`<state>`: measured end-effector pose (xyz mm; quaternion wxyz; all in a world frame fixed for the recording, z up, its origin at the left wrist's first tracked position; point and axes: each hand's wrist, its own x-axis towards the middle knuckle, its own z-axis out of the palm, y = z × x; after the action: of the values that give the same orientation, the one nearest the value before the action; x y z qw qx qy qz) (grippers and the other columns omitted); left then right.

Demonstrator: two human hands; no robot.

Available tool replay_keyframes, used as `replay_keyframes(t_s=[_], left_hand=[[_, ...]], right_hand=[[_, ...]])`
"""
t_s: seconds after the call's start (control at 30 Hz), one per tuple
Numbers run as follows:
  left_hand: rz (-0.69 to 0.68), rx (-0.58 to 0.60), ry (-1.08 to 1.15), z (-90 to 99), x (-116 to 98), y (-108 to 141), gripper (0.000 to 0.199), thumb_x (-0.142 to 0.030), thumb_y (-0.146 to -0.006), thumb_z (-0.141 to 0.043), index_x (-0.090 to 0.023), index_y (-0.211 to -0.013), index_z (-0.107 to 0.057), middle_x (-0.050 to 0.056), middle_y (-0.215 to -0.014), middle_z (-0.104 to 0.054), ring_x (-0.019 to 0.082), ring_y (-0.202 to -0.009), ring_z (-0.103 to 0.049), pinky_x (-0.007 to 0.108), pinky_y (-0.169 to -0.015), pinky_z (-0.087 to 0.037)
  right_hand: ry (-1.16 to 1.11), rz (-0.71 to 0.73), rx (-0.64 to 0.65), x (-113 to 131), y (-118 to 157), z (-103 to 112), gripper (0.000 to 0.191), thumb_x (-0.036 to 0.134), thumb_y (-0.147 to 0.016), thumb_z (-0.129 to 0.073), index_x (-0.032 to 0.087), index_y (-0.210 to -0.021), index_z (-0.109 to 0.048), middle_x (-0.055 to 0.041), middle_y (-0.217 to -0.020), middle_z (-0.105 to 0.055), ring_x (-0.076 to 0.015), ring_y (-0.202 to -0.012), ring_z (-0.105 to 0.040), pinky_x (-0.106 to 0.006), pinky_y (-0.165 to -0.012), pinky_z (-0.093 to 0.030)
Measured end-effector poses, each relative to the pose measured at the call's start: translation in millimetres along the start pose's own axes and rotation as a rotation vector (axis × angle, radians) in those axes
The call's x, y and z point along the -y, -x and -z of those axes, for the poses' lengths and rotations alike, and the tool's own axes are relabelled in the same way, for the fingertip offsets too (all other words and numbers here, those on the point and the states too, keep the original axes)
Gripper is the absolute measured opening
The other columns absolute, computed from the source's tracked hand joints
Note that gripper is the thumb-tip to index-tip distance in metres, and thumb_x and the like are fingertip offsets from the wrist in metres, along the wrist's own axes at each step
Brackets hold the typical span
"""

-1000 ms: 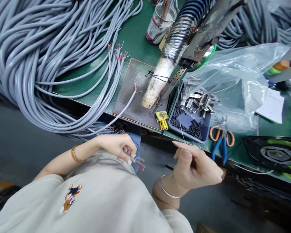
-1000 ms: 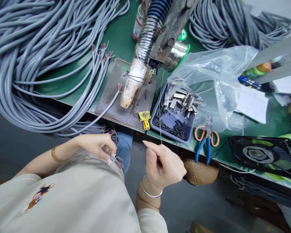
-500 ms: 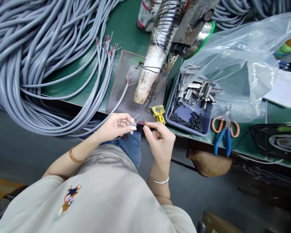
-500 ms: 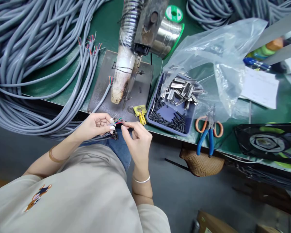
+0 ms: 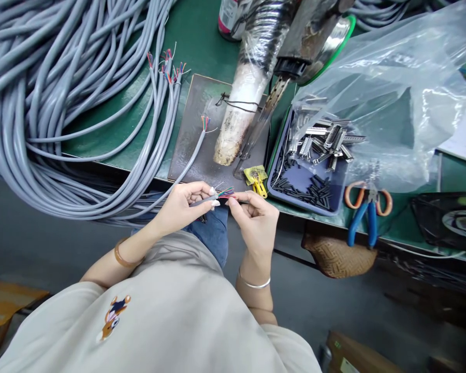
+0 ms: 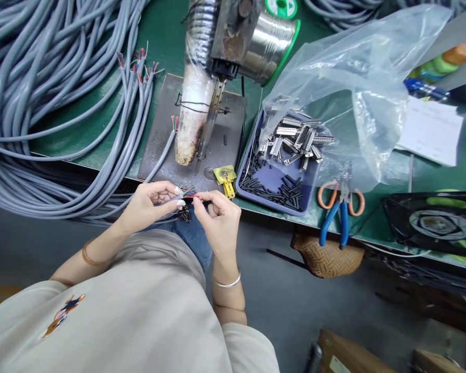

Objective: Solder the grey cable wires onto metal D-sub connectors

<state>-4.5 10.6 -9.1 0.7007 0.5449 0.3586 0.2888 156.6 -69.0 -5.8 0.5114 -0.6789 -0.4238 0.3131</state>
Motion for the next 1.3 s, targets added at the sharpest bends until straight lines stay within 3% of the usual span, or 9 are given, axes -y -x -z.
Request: replay_keyframes(t_s=[0.13, 0.23, 0.37, 0.47, 0.53, 0.67, 0.77, 0.9, 1.3], left_hand=[[-0.007, -0.037, 0.046, -2.3, 0, 1, 0.030, -0.034, -0.074, -0.088, -0.012, -0.086, -0.071, 0.003, -0.072, -0.073, 0.009, -0.062, -0.066, 0.018, -0.061, -0.055], [-0.001, -0.048, 0.093, -3.2, 0, 1, 0.033, -0.036, -0.074, -0.089, -0.012, -0.085, -0.069, 0.002, -0.069, -0.072, 0.009, -0.059, -0.065, 0.017, -0.060, -0.054], [0.022, -0.043, 0.134, -3.1, -1, -1, 0.034, -0.038, -0.077, -0.088, -0.013, -0.085, -0.066, 0.000, -0.065, -0.070, 0.005, -0.049, -0.056, 0.015, -0.048, -0.047], [0.026, -0.014, 0.150, -2.8, -2, -1, 0.032, -0.037, -0.079, -0.086, -0.013, -0.086, -0.066, 0.000, -0.067, -0.070, 0.004, -0.047, -0.053, 0.015, -0.046, -0.044], [0.017, 0.002, 0.142, -2.9, -3, 0, 0.030, -0.034, -0.080, -0.085, -0.013, -0.086, -0.066, 0.000, -0.067, -0.070, 0.005, -0.051, -0.056, 0.016, -0.051, -0.047], [-0.003, 0.018, 0.084, -3.1, -5, 3, 0.021, -0.029, -0.084, -0.080, -0.012, -0.085, -0.066, 0.001, -0.069, -0.070, 0.008, -0.061, -0.064, 0.018, -0.062, -0.052], [-0.004, 0.037, 0.052, -2.5, -6, 4, 0.019, -0.028, -0.083, -0.079, -0.012, -0.085, -0.068, 0.002, -0.071, -0.071, 0.009, -0.063, -0.065, 0.019, -0.063, -0.052], [0.009, 0.040, 0.061, -2.8, -6, 4, 0.023, -0.028, -0.079, -0.083, -0.012, -0.085, -0.068, 0.002, -0.070, -0.071, 0.010, -0.064, -0.065, 0.020, -0.064, -0.052], [0.046, 0.020, 0.092, -6.5, -10, 2, 0.019, -0.024, -0.074, -0.078, -0.013, -0.077, -0.062, -0.004, -0.062, -0.057, 0.005, -0.055, -0.047, 0.018, -0.053, -0.040]], right_hand=[[-0.013, -0.047, 0.014, 1, -1, 0, 0.013, 0.029, -0.085, -0.070, 0.018, -0.081, -0.076, 0.0036, -0.069, -0.059, -0.0038, -0.048, -0.027, -0.024, -0.047, -0.019], [0.010, 0.009, 0.020, 3, 0, -1, 0.010, 0.026, -0.088, -0.070, 0.019, -0.082, -0.075, 0.0047, -0.068, -0.058, -0.0042, -0.047, -0.027, -0.025, -0.046, -0.020], [0.218, 0.304, 0.012, 6, 8, -5, 0.010, 0.017, -0.091, -0.067, 0.021, -0.084, -0.073, 0.0026, -0.075, -0.068, -0.0065, -0.054, -0.047, -0.023, -0.053, -0.037], [0.356, 0.494, 0.108, 7, 15, -4, 0.012, 0.013, -0.092, -0.066, 0.022, -0.088, -0.073, -0.0003, -0.082, -0.074, -0.0095, -0.067, -0.063, -0.022, -0.062, -0.047], [0.319, 0.442, 0.120, 7, 17, 0, 0.010, 0.017, -0.093, -0.067, 0.023, -0.090, -0.074, 0.0000, -0.082, -0.074, -0.0084, -0.062, -0.059, -0.022, -0.057, -0.044], [0.108, 0.160, -0.093, 4, 11, 8, 0.013, 0.030, -0.096, -0.066, 0.022, -0.094, -0.077, -0.0002, -0.079, -0.071, -0.0075, -0.051, -0.045, -0.025, -0.048, -0.033], [0.052, 0.061, -0.054, 3, 3, 9, 0.013, 0.032, -0.090, -0.071, 0.021, -0.091, -0.077, -0.0009, -0.082, -0.070, -0.0059, -0.049, -0.038, -0.025, -0.045, -0.026], [0.036, 0.032, 0.027, 5, -1, 3, 0.009, 0.028, -0.086, -0.071, 0.020, -0.083, -0.075, 0.0021, -0.077, -0.065, -0.0034, -0.046, -0.028, -0.025, -0.045, -0.022], [0.070, -0.010, 0.095, 5, -1, 5, 0.013, 0.026, -0.084, -0.067, 0.020, -0.072, -0.067, 0.0067, -0.059, -0.045, -0.0066, -0.051, -0.030, -0.026, -0.051, -0.023]])
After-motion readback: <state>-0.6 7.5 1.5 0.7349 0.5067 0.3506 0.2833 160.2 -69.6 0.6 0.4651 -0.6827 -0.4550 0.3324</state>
